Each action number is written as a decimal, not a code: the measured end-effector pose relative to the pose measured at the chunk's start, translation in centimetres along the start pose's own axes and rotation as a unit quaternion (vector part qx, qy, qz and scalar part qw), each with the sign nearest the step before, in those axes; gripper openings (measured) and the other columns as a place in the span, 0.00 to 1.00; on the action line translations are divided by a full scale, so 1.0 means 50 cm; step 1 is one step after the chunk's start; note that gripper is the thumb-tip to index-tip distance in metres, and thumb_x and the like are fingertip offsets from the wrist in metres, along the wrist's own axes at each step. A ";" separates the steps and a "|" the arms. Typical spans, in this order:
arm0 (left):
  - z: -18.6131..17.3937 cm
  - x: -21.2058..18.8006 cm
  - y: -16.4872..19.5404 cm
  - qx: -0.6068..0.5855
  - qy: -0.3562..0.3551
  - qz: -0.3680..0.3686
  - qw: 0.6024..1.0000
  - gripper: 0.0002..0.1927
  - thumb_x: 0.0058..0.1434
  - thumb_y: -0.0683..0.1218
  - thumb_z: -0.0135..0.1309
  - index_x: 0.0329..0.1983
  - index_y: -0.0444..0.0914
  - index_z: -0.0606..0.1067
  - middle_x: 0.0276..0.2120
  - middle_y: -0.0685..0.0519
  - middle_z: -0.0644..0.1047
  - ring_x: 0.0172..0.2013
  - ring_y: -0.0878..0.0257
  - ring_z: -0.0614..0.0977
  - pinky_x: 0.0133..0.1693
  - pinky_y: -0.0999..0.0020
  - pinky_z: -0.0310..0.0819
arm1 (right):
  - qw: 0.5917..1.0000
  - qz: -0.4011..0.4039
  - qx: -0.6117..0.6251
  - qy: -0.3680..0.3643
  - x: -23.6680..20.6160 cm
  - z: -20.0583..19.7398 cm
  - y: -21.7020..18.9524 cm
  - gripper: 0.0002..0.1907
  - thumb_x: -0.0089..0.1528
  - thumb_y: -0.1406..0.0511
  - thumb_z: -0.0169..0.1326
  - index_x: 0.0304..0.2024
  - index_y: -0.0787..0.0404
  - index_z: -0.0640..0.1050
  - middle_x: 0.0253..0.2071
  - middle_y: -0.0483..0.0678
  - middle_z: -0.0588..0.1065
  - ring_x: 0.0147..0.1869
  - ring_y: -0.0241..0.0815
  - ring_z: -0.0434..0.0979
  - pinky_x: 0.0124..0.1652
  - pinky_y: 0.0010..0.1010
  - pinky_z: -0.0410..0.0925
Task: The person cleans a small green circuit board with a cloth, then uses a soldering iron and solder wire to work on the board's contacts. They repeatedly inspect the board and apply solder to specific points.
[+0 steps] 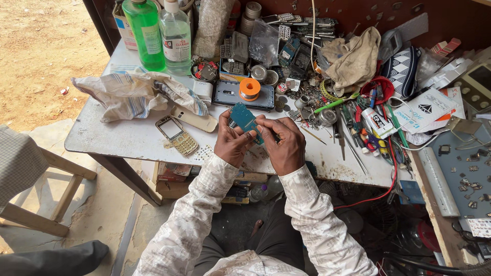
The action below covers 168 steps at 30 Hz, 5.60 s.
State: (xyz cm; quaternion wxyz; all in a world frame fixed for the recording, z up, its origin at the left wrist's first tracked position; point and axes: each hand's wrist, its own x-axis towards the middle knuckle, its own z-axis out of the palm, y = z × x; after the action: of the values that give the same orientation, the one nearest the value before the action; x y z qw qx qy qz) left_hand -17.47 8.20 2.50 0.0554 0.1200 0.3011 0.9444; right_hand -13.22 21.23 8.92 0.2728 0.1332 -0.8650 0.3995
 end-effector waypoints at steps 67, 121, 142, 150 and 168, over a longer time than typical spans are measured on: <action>-0.004 0.005 -0.013 0.064 0.002 -0.001 0.998 0.34 0.63 0.29 0.53 0.66 0.44 0.54 0.49 0.45 0.78 0.46 0.61 0.84 0.45 0.66 0.86 | 0.999 -0.014 0.034 0.035 -0.009 0.000 0.026 0.10 0.68 0.69 0.56 0.51 0.61 0.81 0.43 0.48 0.79 0.41 0.38 0.82 0.41 0.28 0.75; 0.000 0.002 -0.006 0.047 0.001 -0.016 0.999 0.33 0.61 0.30 0.51 0.64 0.44 0.53 0.50 0.44 0.80 0.46 0.61 0.85 0.46 0.63 0.86 | 1.000 -0.003 0.008 0.002 -0.008 -0.002 0.020 0.10 0.66 0.68 0.59 0.49 0.60 0.83 0.41 0.48 0.79 0.41 0.37 0.82 0.38 0.28 0.75; -0.001 0.002 -0.007 0.039 -0.019 0.001 0.999 0.33 0.62 0.30 0.52 0.65 0.43 0.53 0.53 0.42 0.80 0.49 0.58 0.84 0.46 0.64 0.85 | 1.000 0.001 -0.013 0.005 -0.009 -0.001 0.018 0.10 0.65 0.68 0.59 0.49 0.59 0.83 0.39 0.48 0.79 0.40 0.38 0.82 0.38 0.29 0.74; -0.005 0.003 -0.010 0.039 -0.024 0.003 0.999 0.34 0.63 0.30 0.52 0.65 0.44 0.53 0.53 0.41 0.78 0.49 0.59 0.83 0.47 0.62 0.84 | 1.000 -0.001 0.008 0.005 -0.009 -0.001 0.022 0.09 0.66 0.68 0.58 0.49 0.60 0.82 0.41 0.48 0.79 0.40 0.38 0.82 0.38 0.29 0.74; -0.005 0.003 -0.012 0.065 -0.019 0.012 0.998 0.33 0.64 0.30 0.52 0.66 0.44 0.54 0.50 0.44 0.79 0.47 0.61 0.83 0.47 0.64 0.85 | 1.000 -0.010 0.004 0.025 -0.012 0.003 0.023 0.10 0.67 0.68 0.58 0.50 0.60 0.82 0.42 0.47 0.79 0.41 0.38 0.82 0.38 0.28 0.74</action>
State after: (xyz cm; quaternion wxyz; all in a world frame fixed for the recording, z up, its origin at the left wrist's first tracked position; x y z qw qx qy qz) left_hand -17.66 8.56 2.00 0.0423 0.1451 0.3596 0.9208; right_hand -13.29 21.85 7.78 0.2979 0.1331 -0.8551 0.4030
